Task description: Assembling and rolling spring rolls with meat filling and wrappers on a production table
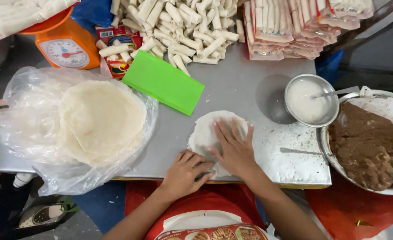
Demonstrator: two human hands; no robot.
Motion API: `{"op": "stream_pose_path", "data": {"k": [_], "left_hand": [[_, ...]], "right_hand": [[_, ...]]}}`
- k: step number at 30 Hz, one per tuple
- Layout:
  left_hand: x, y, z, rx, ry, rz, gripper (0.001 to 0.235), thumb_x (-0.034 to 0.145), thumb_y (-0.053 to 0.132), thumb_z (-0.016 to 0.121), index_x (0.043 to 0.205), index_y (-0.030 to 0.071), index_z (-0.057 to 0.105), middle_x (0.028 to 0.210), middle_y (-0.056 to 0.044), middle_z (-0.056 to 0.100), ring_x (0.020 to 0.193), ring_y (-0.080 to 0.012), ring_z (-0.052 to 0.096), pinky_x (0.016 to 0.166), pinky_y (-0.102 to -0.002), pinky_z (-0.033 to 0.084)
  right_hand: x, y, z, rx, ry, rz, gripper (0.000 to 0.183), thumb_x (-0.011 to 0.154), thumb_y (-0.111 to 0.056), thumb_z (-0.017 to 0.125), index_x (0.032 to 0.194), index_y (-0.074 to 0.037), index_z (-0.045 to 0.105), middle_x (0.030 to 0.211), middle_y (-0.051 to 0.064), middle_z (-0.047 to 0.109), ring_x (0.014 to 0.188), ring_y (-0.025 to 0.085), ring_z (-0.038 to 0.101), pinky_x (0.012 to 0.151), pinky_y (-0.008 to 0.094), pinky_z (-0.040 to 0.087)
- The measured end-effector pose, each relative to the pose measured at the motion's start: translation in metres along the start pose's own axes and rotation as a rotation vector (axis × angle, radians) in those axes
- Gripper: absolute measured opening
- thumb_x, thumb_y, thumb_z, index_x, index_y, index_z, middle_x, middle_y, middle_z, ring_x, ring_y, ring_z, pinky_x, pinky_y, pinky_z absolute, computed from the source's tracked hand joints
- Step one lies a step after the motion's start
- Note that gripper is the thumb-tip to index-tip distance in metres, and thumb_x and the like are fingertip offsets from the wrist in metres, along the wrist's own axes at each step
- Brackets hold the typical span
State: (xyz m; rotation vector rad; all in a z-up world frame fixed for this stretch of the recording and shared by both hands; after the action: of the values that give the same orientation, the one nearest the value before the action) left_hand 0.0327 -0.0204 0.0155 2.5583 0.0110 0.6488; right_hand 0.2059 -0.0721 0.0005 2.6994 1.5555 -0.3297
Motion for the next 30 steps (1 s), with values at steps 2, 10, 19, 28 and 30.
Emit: {"op": "stream_pose_path", "data": {"k": [2, 10, 19, 28, 30], "left_hand": [[0.0, 0.0, -0.002, 0.005, 0.015, 0.002, 0.028, 0.097, 0.031, 0.069, 0.116, 0.011, 0.073, 0.105, -0.004, 0.063, 0.101, -0.0268, 0.057, 0.097, -0.045, 0.044], [0.002, 0.004, -0.01, -0.038, 0.028, 0.05, 0.027, 0.094, 0.027, 0.069, 0.114, 0.01, 0.075, 0.105, -0.003, 0.066, 0.098, -0.0271, 0.057, 0.091, -0.045, 0.046], [-0.001, 0.004, -0.007, -0.046, 0.038, 0.059, 0.012, 0.089, 0.019, 0.068, 0.096, 0.012, 0.075, 0.102, -0.002, 0.066, 0.092, -0.0256, 0.056, 0.087, -0.044, 0.045], [-0.002, -0.002, 0.003, 0.006, -0.076, -0.024, 0.034, 0.089, 0.038, 0.07, 0.114, 0.016, 0.07, 0.107, -0.007, 0.061, 0.095, -0.0295, 0.057, 0.089, -0.047, 0.041], [-0.001, -0.002, 0.007, 0.032, -0.044, 0.007, 0.025, 0.091, 0.032, 0.072, 0.111, 0.018, 0.07, 0.104, -0.005, 0.061, 0.093, -0.028, 0.056, 0.089, -0.046, 0.041]], "right_hand": [[0.005, -0.016, 0.003, -0.007, -0.225, 0.047, 0.08, 0.099, -0.067, 0.015, 0.163, -0.026, -0.007, 0.171, 0.001, -0.006, 0.156, 0.031, -0.007, 0.113, 0.073, -0.014], [0.018, -0.035, -0.016, 0.036, -0.311, 0.043, 0.066, 0.105, -0.043, 0.02, 0.164, -0.023, 0.0, 0.173, -0.008, -0.004, 0.157, 0.022, -0.007, 0.118, 0.073, -0.01], [0.021, -0.032, 0.028, 0.092, -0.23, -0.011, 0.066, 0.104, -0.047, 0.025, 0.164, -0.022, 0.011, 0.172, -0.009, 0.01, 0.157, 0.011, 0.005, 0.114, 0.069, -0.021], [-0.05, 0.054, -0.035, -0.22, -0.278, 0.357, 0.072, 0.104, -0.056, 0.004, 0.16, -0.009, 0.008, 0.169, 0.015, -0.021, 0.154, 0.032, -0.026, 0.115, 0.075, -0.01], [-0.081, 0.125, -0.016, -0.523, 0.048, 0.279, 0.039, 0.092, -0.036, 0.034, 0.125, -0.018, 0.042, 0.166, 0.017, 0.02, 0.159, 0.037, 0.003, 0.119, 0.076, 0.001]]}}
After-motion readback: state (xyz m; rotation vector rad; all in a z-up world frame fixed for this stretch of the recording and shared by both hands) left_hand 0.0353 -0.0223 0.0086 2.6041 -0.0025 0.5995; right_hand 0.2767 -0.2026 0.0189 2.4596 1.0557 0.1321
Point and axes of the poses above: each hand's wrist, its own x-axis towards the middle knuckle, its own z-axis out of the palm, y = z × x, the point moved 7 cm from there along x, towards the middle knuckle
